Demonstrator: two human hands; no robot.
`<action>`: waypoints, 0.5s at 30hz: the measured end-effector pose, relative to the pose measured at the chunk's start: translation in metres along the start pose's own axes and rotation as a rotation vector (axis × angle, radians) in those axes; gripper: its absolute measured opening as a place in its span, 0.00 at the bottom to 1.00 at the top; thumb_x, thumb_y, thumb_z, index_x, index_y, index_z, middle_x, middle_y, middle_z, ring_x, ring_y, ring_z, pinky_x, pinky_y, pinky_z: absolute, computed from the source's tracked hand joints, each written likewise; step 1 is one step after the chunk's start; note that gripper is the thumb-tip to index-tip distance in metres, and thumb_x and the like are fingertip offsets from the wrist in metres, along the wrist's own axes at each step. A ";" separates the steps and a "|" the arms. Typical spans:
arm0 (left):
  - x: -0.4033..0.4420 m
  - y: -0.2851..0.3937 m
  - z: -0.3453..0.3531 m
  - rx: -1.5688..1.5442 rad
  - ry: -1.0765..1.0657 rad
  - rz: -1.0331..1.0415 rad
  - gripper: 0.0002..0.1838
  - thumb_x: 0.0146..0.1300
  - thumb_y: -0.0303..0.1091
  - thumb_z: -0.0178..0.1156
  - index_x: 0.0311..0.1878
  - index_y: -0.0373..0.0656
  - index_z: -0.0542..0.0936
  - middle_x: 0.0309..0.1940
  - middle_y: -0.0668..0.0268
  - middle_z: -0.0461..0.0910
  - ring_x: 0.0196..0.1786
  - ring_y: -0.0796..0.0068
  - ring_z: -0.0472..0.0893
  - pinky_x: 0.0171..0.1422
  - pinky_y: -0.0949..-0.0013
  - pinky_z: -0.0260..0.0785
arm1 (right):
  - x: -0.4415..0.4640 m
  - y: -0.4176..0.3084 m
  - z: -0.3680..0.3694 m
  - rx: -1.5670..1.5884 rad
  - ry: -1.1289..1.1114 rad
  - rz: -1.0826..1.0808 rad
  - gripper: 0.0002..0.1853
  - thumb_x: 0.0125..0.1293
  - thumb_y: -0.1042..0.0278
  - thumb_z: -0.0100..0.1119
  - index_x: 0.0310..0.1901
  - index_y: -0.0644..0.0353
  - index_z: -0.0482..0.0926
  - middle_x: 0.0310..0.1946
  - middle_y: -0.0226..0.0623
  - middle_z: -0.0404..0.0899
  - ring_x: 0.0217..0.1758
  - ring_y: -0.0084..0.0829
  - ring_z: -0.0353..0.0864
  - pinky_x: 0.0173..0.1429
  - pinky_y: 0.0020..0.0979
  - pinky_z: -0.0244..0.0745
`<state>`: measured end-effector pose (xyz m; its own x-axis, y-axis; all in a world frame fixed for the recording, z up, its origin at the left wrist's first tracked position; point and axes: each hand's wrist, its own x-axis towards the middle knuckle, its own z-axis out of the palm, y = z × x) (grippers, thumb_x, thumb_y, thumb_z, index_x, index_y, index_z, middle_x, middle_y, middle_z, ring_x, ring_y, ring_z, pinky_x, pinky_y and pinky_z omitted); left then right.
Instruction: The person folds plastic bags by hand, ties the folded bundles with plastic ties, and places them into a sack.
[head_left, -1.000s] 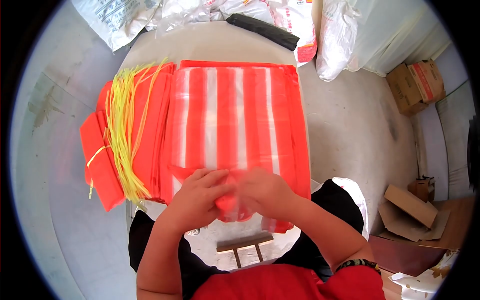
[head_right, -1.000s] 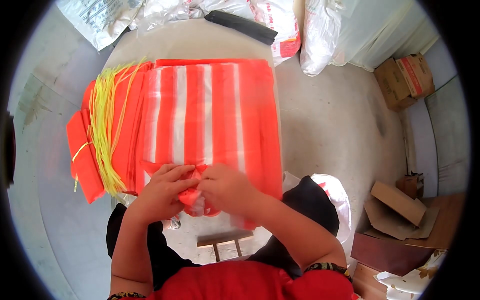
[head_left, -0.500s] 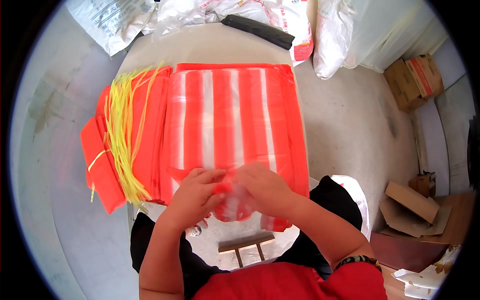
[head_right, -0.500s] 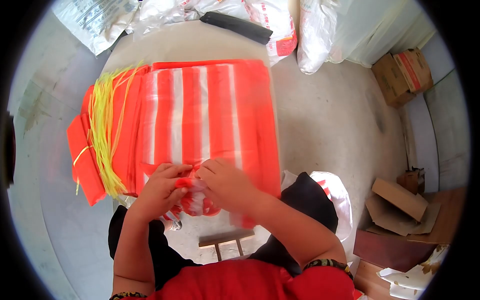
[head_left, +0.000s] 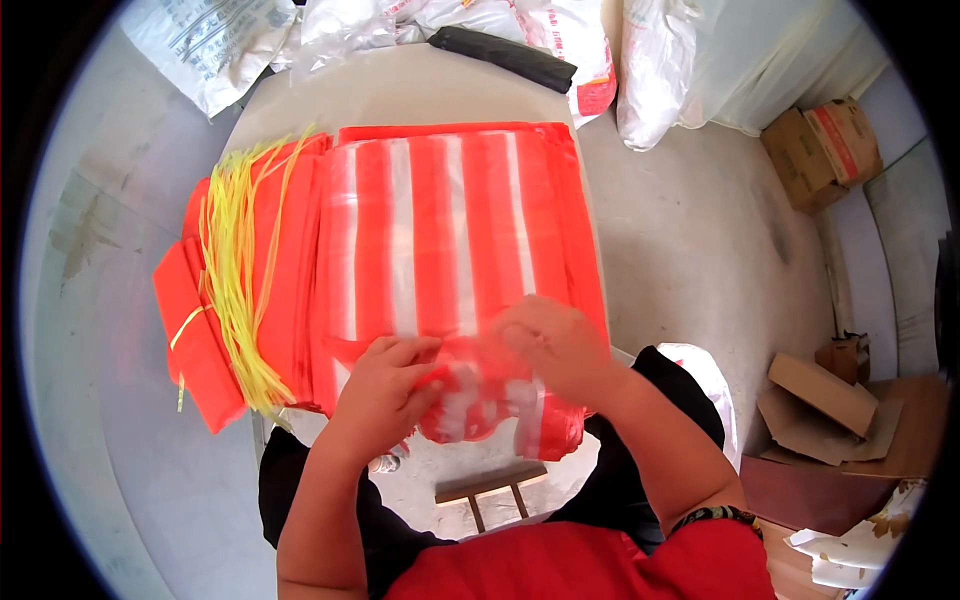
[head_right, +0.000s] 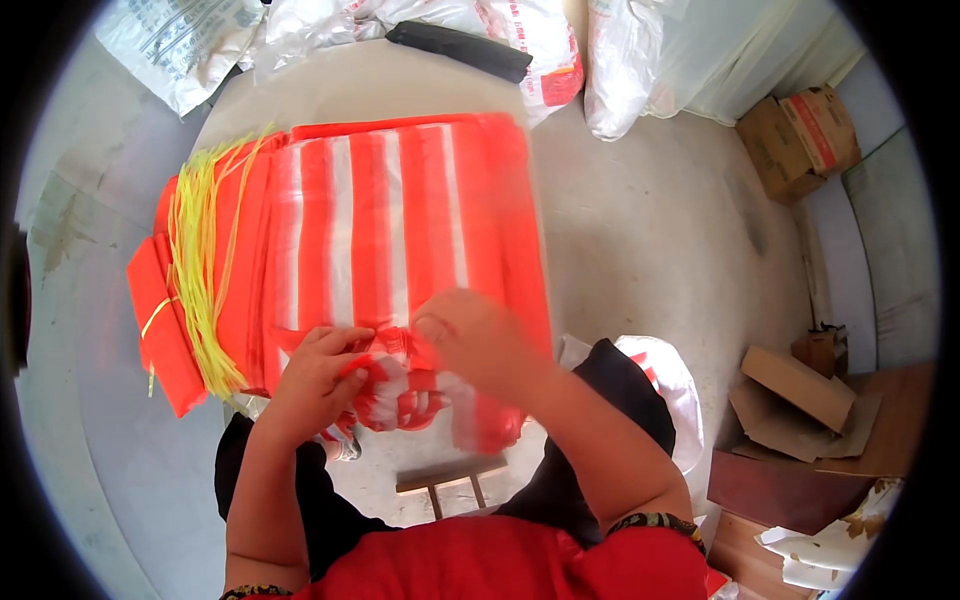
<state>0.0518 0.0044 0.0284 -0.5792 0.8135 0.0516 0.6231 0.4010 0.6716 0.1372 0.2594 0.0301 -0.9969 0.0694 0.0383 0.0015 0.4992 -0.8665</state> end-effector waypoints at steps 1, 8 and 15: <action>-0.001 -0.002 0.000 -0.019 -0.001 0.000 0.14 0.71 0.26 0.63 0.56 0.35 0.86 0.60 0.57 0.84 0.60 0.51 0.79 0.67 0.56 0.72 | -0.001 0.005 -0.009 0.006 0.021 0.043 0.13 0.78 0.60 0.59 0.51 0.60 0.86 0.44 0.44 0.86 0.48 0.46 0.85 0.55 0.43 0.80; -0.005 -0.010 0.001 -0.310 0.036 -0.178 0.15 0.81 0.33 0.58 0.62 0.36 0.82 0.57 0.59 0.83 0.62 0.60 0.79 0.69 0.61 0.71 | -0.023 0.039 -0.055 -0.101 0.001 0.306 0.18 0.81 0.57 0.56 0.60 0.59 0.83 0.47 0.47 0.88 0.51 0.48 0.88 0.58 0.41 0.80; -0.014 -0.030 0.008 -0.505 0.014 -0.309 0.15 0.86 0.38 0.53 0.64 0.39 0.79 0.53 0.67 0.81 0.59 0.74 0.79 0.66 0.68 0.73 | -0.037 0.046 -0.047 0.224 0.055 0.265 0.26 0.83 0.55 0.55 0.77 0.55 0.71 0.68 0.48 0.80 0.76 0.43 0.78 0.76 0.40 0.71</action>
<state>0.0451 -0.0158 0.0017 -0.7026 0.6844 -0.1948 0.0992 0.3653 0.9256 0.1777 0.3204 0.0126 -0.9582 0.2211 -0.1814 0.2364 0.2558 -0.9374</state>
